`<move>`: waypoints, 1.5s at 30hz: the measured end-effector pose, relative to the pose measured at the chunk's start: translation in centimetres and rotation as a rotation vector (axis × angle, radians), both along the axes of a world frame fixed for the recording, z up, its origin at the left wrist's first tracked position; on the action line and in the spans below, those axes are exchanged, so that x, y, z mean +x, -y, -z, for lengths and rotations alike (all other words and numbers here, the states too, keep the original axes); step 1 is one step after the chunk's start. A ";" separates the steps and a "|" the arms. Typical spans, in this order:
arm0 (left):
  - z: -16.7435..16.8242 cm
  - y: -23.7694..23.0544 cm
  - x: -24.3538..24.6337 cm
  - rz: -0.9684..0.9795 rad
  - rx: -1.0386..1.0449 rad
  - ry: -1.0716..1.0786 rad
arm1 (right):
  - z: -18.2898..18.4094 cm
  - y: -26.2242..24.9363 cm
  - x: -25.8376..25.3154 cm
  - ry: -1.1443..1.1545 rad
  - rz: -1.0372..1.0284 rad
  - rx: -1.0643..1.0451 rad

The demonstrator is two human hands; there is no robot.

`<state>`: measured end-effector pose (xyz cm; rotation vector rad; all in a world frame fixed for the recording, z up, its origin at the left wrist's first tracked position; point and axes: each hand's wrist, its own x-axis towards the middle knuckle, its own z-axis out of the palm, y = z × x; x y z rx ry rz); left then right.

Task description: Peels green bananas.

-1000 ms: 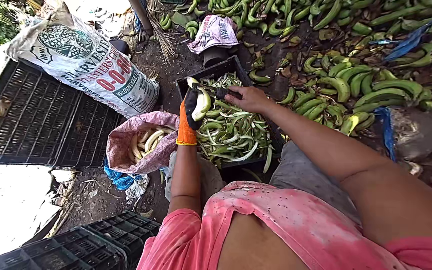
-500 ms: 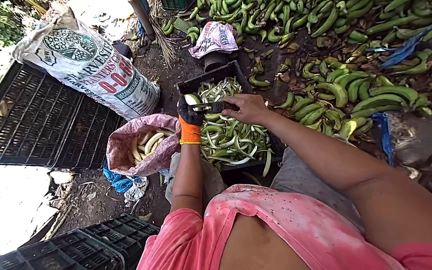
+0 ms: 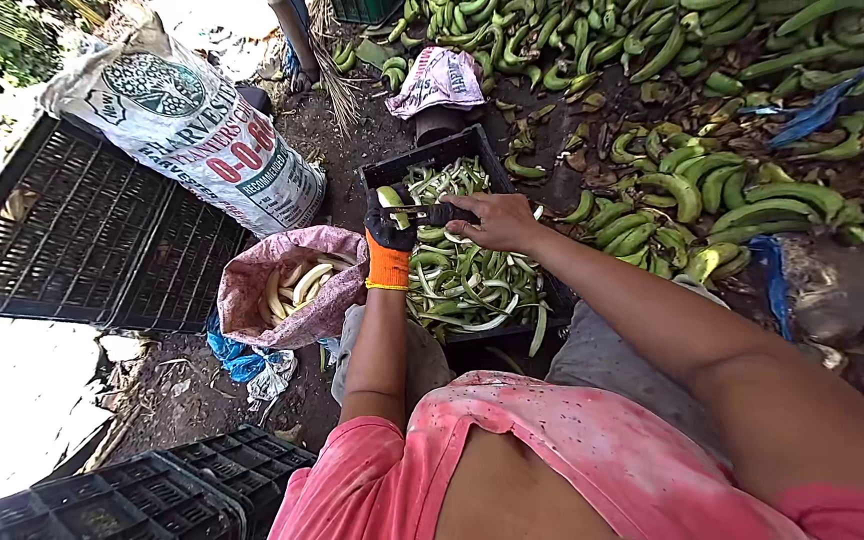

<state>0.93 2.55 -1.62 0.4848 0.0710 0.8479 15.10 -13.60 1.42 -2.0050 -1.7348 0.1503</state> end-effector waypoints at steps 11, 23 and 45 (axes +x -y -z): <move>-1.6 0.9 -0.1 0.056 0.244 -0.175 | -2.2 0.0 2.7 -0.073 0.026 -0.047; -1.5 0.8 -1.5 0.320 0.634 -0.393 | -2.5 -1.4 7.4 -0.176 0.102 -0.142; -0.2 -0.1 -0.2 -0.069 -0.082 -0.224 | 1.5 -1.7 2.7 -0.044 -0.125 0.100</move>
